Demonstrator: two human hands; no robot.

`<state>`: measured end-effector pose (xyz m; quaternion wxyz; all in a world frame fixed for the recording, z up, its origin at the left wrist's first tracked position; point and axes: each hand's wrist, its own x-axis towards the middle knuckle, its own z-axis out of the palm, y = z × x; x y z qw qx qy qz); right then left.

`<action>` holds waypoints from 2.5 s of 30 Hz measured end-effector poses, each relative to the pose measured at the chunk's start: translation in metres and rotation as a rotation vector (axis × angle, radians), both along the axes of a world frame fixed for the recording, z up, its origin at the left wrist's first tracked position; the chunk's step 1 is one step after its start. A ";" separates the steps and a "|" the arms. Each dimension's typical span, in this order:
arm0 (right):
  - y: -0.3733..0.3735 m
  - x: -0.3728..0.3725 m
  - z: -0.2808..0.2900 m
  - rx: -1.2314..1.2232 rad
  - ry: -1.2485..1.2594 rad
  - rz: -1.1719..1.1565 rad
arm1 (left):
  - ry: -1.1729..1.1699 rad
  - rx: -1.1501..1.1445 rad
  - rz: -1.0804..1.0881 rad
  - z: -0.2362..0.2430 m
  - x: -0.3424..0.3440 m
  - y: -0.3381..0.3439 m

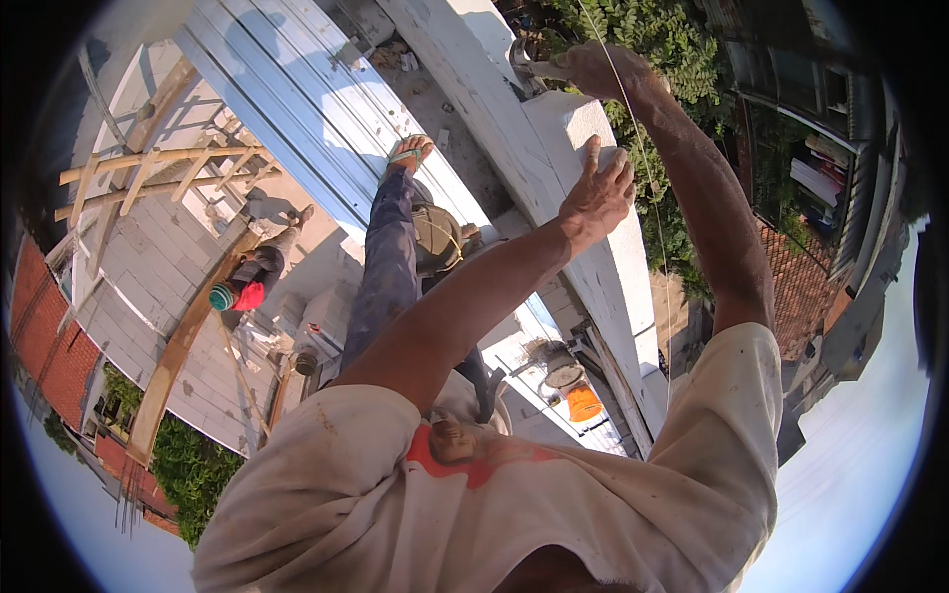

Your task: The person scoops cement mortar from a headpan using a trowel and applies it to a white wall on a rooftop. They spread and smooth the mortar along the wall surface, repeatedly returning to the pan to gather more material.

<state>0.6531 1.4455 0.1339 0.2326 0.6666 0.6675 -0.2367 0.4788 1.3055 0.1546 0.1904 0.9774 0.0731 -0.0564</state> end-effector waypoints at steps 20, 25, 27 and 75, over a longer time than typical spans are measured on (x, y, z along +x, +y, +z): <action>-0.005 -0.007 0.025 0.103 -0.076 0.019 | -0.030 -0.074 -0.038 -0.002 -0.001 -0.001; -0.054 0.002 0.112 0.297 0.046 -0.396 | -0.033 -0.021 -0.064 -0.004 -0.001 0.001; -0.110 -0.013 0.177 0.505 0.132 -0.524 | -0.162 -0.004 -0.031 -0.017 0.002 -0.004; -0.563 -0.260 0.064 0.643 0.238 -2.016 | -0.069 -0.020 -0.305 -0.017 0.003 -0.083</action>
